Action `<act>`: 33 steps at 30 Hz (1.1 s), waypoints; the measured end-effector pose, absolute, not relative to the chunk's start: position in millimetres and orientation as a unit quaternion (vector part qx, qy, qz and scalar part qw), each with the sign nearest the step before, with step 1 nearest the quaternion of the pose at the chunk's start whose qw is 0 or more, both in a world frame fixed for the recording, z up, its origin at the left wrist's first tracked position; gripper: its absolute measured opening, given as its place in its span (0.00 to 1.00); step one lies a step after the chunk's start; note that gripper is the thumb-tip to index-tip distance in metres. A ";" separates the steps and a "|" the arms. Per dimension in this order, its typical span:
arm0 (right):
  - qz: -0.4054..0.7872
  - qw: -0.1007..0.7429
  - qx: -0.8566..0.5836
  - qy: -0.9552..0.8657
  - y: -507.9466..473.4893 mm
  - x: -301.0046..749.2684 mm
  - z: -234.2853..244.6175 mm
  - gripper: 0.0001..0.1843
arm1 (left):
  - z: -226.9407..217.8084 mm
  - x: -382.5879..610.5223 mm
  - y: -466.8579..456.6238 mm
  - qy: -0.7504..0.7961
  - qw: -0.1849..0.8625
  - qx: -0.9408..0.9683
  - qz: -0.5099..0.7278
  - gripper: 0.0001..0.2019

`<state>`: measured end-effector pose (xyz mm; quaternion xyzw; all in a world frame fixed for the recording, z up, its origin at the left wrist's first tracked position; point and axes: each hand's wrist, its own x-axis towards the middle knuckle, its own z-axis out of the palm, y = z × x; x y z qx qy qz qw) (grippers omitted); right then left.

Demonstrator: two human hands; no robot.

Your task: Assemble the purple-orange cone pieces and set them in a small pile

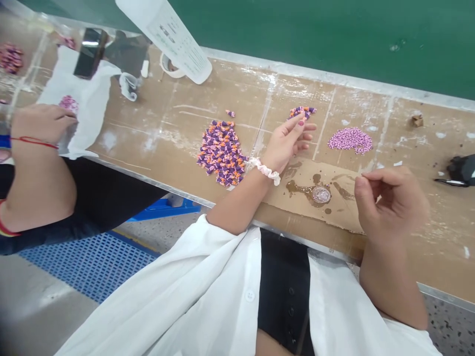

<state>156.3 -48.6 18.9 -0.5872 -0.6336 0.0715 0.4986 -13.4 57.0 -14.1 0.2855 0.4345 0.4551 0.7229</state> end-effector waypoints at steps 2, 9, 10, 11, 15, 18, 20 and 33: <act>0.081 0.483 -0.607 -0.626 -50.4 158.5 17.2 0.03 | -20.4 -13.9 63.0 0.451 0.715 0.317 0.430 0.28; 0.081 0.449 -0.666 -0.590 -49.0 164.3 11.9 0.03 | -16.5 -53.4 78.3 0.545 0.440 0.610 0.371 0.17; 0.078 0.449 -0.665 -0.592 -48.2 164.1 11.8 0.02 | -13.4 -66.5 81.2 0.585 0.363 0.634 0.352 0.13; 0.072 0.449 -0.662 -0.595 -47.6 163.7 11.8 0.02 | -11.2 -80.4 84.3 0.635 0.298 0.630 0.334 0.10; 0.055 0.433 -0.654 -0.618 -47.2 162.0 11.8 0.08 | -15.9 -127.1 98.1 0.793 0.227 0.457 0.333 0.10; 0.066 0.418 -0.644 -0.638 -47.1 161.2 9.3 0.11 | -27.7 -139.6 106.5 0.823 0.223 0.411 0.322 0.19; 0.064 0.418 -0.639 -0.642 -46.2 160.6 7.0 0.10 | -33.1 -139.1 109.0 0.835 0.216 0.407 0.302 0.23; 0.049 0.282 -0.737 -0.612 -12.3 199.7 -16.6 0.11 | 2.7 -87.0 77.3 0.688 0.280 0.538 0.398 0.11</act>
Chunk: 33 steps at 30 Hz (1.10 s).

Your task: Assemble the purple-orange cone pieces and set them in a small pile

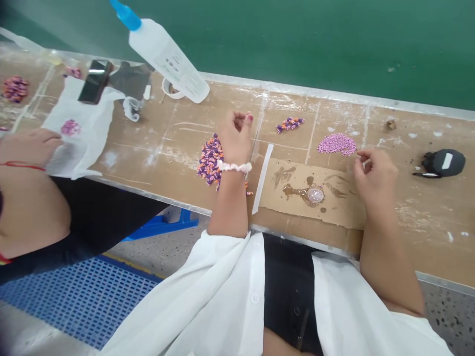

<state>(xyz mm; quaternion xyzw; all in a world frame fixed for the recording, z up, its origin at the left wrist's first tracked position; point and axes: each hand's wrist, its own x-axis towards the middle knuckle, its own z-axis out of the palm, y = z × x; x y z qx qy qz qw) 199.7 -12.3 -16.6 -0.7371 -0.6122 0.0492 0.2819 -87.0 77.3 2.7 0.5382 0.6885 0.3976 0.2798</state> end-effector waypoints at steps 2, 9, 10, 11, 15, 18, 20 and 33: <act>0.065 0.248 -0.732 -0.631 -8.1 203.5 -22.4 0.11 | 6.6 -64.1 63.7 0.621 0.362 0.553 0.421 0.13; 0.064 0.209 -0.733 -0.644 -9.5 194.2 -27.3 0.12 | 3.2 -11.3 27.5 0.340 0.802 0.307 0.384 0.12; 0.064 0.206 -0.734 -0.644 -10.4 193.4 -26.8 0.12 | 1.9 -9.5 26.1 0.333 0.813 0.295 0.375 0.13; 0.064 0.203 -0.734 -0.645 -11.0 193.0 -26.3 0.12 | 0.9 -8.8 25.3 0.334 0.818 0.288 0.369 0.13; 0.067 0.194 -0.734 -0.647 -10.9 194.6 -26.4 0.11 | 1.3 -10.1 25.5 0.367 0.803 0.300 0.361 0.13; 0.074 0.185 -0.740 -0.643 -5.9 197.4 -29.1 0.08 | 2.8 -10.4 26.2 0.388 0.777 0.326 0.373 0.11; 0.079 0.178 -0.746 -0.637 -0.5 198.7 -32.1 0.06 | 2.4 -9.7 26.3 0.389 0.766 0.346 0.378 0.10; 0.117 0.267 -0.695 -0.657 -8.7 192.9 -22.6 0.03 | -6.7 -9.7 16.9 0.279 0.727 0.526 0.343 0.09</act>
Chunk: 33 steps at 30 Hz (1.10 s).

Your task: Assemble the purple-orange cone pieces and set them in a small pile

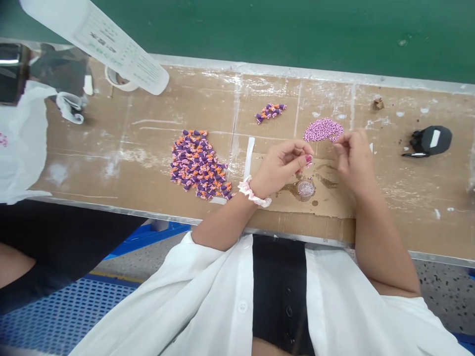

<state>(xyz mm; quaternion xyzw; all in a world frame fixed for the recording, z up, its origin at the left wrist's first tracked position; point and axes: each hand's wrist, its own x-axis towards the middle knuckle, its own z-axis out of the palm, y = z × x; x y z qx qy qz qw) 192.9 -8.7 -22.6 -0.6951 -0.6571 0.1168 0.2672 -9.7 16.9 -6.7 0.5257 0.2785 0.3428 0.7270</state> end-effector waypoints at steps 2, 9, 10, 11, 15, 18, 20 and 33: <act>0.138 0.309 -0.665 -0.666 -18.4 187.4 -12.6 0.07 | -5.9 -8.8 16.2 0.277 0.735 0.528 0.325 0.10; 0.273 0.425 -0.504 -0.701 -30.5 168.1 3.1 0.02 | -6.2 -7.6 15.5 0.240 0.786 0.480 0.308 0.20; 0.275 0.425 -0.495 -0.706 -30.4 167.8 3.0 0.01 | -6.6 -7.6 16.0 0.236 0.788 0.479 0.306 0.20; 0.274 0.424 -0.490 -0.711 -30.3 168.0 2.5 0.01 | -7.0 -7.6 16.4 0.232 0.790 0.480 0.303 0.20; 0.239 0.411 -0.493 -0.729 -31.3 171.6 1.4 0.03 | -7.6 -7.6 17.7 0.227 0.798 0.476 0.291 0.20; 0.205 0.389 -0.499 -0.747 -32.2 173.4 3.8 0.04 | -8.8 -7.9 18.6 0.227 0.798 0.482 0.281 0.18; 0.189 0.376 -0.500 -0.757 -32.7 173.0 5.4 0.04 | -10.1 -7.9 19.1 0.227 0.795 0.492 0.272 0.16; 0.244 0.561 -0.452 -0.649 -44.7 147.4 3.2 0.30 | -6.5 -5.1 14.6 0.182 0.799 0.483 0.308 0.14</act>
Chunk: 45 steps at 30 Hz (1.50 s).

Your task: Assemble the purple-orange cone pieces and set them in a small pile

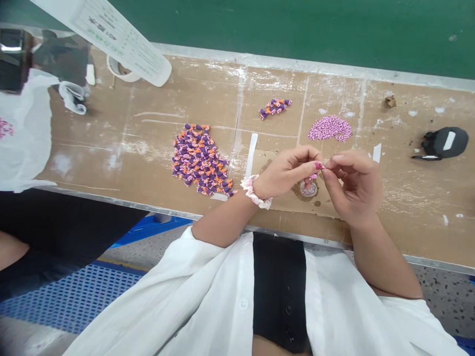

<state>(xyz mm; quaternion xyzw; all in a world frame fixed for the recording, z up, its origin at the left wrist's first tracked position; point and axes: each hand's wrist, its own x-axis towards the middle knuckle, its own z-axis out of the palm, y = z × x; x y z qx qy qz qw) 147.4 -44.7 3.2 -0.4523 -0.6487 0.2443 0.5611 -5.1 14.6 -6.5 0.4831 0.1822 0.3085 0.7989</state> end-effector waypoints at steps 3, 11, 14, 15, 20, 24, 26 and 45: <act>0.232 0.558 -0.457 -0.653 -45.2 148.4 2.3 0.32 | -5.3 -5.7 14.4 0.195 0.793 0.492 0.301 0.13; 0.246 0.515 -0.465 -0.677 -42.7 151.7 1.2 0.30 | -1.1 -7.7 11.8 0.238 0.727 0.569 0.301 0.08; 0.239 0.508 -0.468 -0.683 -41.7 150.9 2.9 0.29 | -1.6 -7.3 11.1 0.242 0.697 0.598 0.314 0.08; 0.236 0.506 -0.467 -0.685 -41.4 150.8 3.3 0.28 | -1.7 -7.2 10.9 0.243 0.692 0.602 0.315 0.08; 0.241 0.511 -0.459 -0.686 -40.8 152.0 2.7 0.30 | -1.1 -6.9 11.1 0.251 0.688 0.611 0.299 0.09; 0.233 0.519 -0.464 -0.679 -42.5 153.8 -0.7 0.32 | -1.2 -6.1 11.7 0.260 0.683 0.619 0.288 0.10; 0.222 0.530 -0.465 -0.674 -43.3 152.8 -0.4 0.32 | -1.8 -5.6 11.6 0.263 0.667 0.633 0.293 0.10; 0.241 0.584 -0.485 -0.605 -45.3 140.7 9.1 0.24 | -3.0 -3.3 5.1 0.259 0.457 0.767 0.368 0.15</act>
